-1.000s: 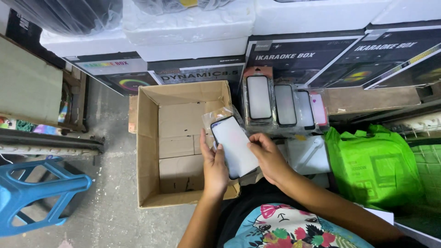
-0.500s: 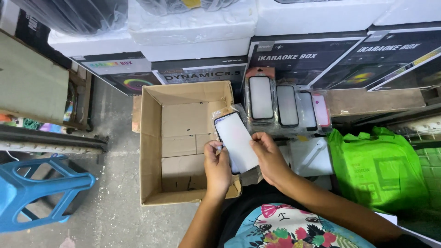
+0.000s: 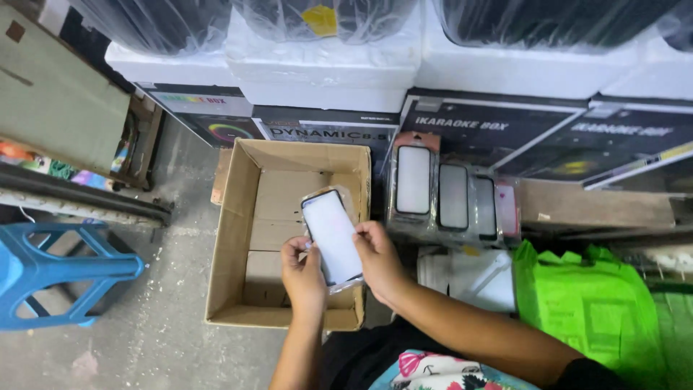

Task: Sorting and organizing mobile phone screen protectors into a cardboard box.

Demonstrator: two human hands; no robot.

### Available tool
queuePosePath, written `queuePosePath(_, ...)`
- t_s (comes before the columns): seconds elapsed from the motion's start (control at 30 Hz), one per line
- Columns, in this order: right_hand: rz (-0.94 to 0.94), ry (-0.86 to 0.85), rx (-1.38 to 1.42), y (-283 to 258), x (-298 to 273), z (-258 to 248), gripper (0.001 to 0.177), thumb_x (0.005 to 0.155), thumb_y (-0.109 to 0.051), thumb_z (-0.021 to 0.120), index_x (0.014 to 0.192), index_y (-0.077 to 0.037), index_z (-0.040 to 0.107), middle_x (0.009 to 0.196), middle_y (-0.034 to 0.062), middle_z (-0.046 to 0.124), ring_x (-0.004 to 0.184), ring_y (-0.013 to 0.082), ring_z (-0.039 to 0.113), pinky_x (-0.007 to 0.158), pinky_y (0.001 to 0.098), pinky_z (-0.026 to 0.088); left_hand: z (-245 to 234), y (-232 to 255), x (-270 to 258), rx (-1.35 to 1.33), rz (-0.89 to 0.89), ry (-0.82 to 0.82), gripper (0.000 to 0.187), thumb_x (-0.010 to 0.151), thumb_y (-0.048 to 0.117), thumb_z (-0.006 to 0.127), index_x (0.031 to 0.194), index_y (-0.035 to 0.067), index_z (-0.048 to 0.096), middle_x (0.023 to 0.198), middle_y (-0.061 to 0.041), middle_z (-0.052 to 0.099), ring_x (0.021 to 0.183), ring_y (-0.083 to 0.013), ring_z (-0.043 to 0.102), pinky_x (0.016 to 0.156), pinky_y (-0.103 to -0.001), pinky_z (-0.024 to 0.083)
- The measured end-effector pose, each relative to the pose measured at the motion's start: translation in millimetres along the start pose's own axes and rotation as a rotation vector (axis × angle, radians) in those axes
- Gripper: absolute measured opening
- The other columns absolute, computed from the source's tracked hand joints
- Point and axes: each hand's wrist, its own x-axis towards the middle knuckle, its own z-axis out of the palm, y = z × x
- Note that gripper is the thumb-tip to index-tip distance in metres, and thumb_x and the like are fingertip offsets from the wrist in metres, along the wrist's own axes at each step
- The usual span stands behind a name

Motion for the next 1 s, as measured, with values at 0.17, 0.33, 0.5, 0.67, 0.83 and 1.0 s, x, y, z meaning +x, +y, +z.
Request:
queuePosePath(0.17, 0.058, -0.029, -0.047, 6, 8, 14, 0.008, 0.100, -0.008, 0.060, 0.108, -0.006, 0.061, 0.089, -0.0009, 0.058, 0.080, 0.0077, 0.051, 0.071, 0.0229, 0.044, -11, -16, 6, 0.106, 0.043, 0.072, 0.015, 0.095, -0.004, 0.064, 0.105, 0.004, 0.057, 0.098, -0.002, 0.060, 0.081, -0.0073, 0.056, 0.072, -0.023, 0.048)
queuePosePath(0.33, 0.099, 0.077, 0.002, 75, 37, 34, 0.012, 0.099, -0.009, 0.061, 0.110, -0.006, 0.061, 0.092, -0.0009, 0.060, 0.082, 0.0073, 0.053, 0.074, 0.0229, 0.045, -32, -47, 47, 0.037, -0.070, 0.091, 0.012, 0.093, -0.003, 0.064, 0.103, 0.004, 0.061, 0.091, -0.001, 0.062, 0.073, -0.0080, 0.055, 0.065, -0.024, 0.045)
queuePosePath(0.5, 0.135, 0.296, -0.160, 102, 66, 56, 0.013, 0.100, -0.013, 0.060, 0.111, -0.006, 0.063, 0.092, 0.0030, 0.064, 0.082, 0.0120, 0.057, 0.074, 0.0268, 0.048, -41, -70, 90, 0.255, -0.065, -0.033, 0.008, 0.091, 0.000, 0.066, 0.100, 0.002, 0.066, 0.089, -0.007, 0.071, 0.078, -0.0121, 0.064, 0.071, -0.027, 0.053)
queuePosePath(0.67, 0.085, 0.420, -0.195, 120, 84, 73, 0.012, 0.099, -0.011, 0.059, 0.111, -0.008, 0.061, 0.095, 0.0033, 0.064, 0.085, 0.0117, 0.058, 0.076, 0.0268, 0.048, -38, -80, 126, 0.382, 0.030, -0.128, 0.013, 0.092, 0.003, 0.065, 0.104, 0.000, 0.071, 0.098, -0.010, 0.073, 0.089, -0.0153, 0.069, 0.081, -0.029, 0.055)
queuePosePath(0.83, -0.053, 0.453, -0.284, 116, 90, 79, 0.013, 0.099, -0.009, 0.058, 0.112, -0.007, 0.059, 0.099, 0.0034, 0.065, 0.089, 0.0112, 0.059, 0.080, 0.0264, 0.049, -31, -73, 145, 0.378, -0.144, -0.245, 0.019, 0.091, 0.008, 0.067, 0.108, 0.001, 0.070, 0.094, -0.009, 0.073, 0.084, -0.0167, 0.068, 0.078, -0.030, 0.055)
queuePosePath(1.0, 0.142, 0.481, -0.190, 163, 88, 63, 0.012, 0.099, -0.008, 0.060, 0.111, -0.006, 0.062, 0.098, 0.0047, 0.066, 0.086, 0.0127, 0.058, 0.077, 0.0285, 0.048, -48, -70, 145, 0.453, -0.298, -0.291, 0.024, 0.084, 0.011, 0.075, 0.104, 0.000, 0.069, 0.093, -0.011, 0.073, 0.081, -0.0195, 0.067, 0.074, -0.034, 0.056)
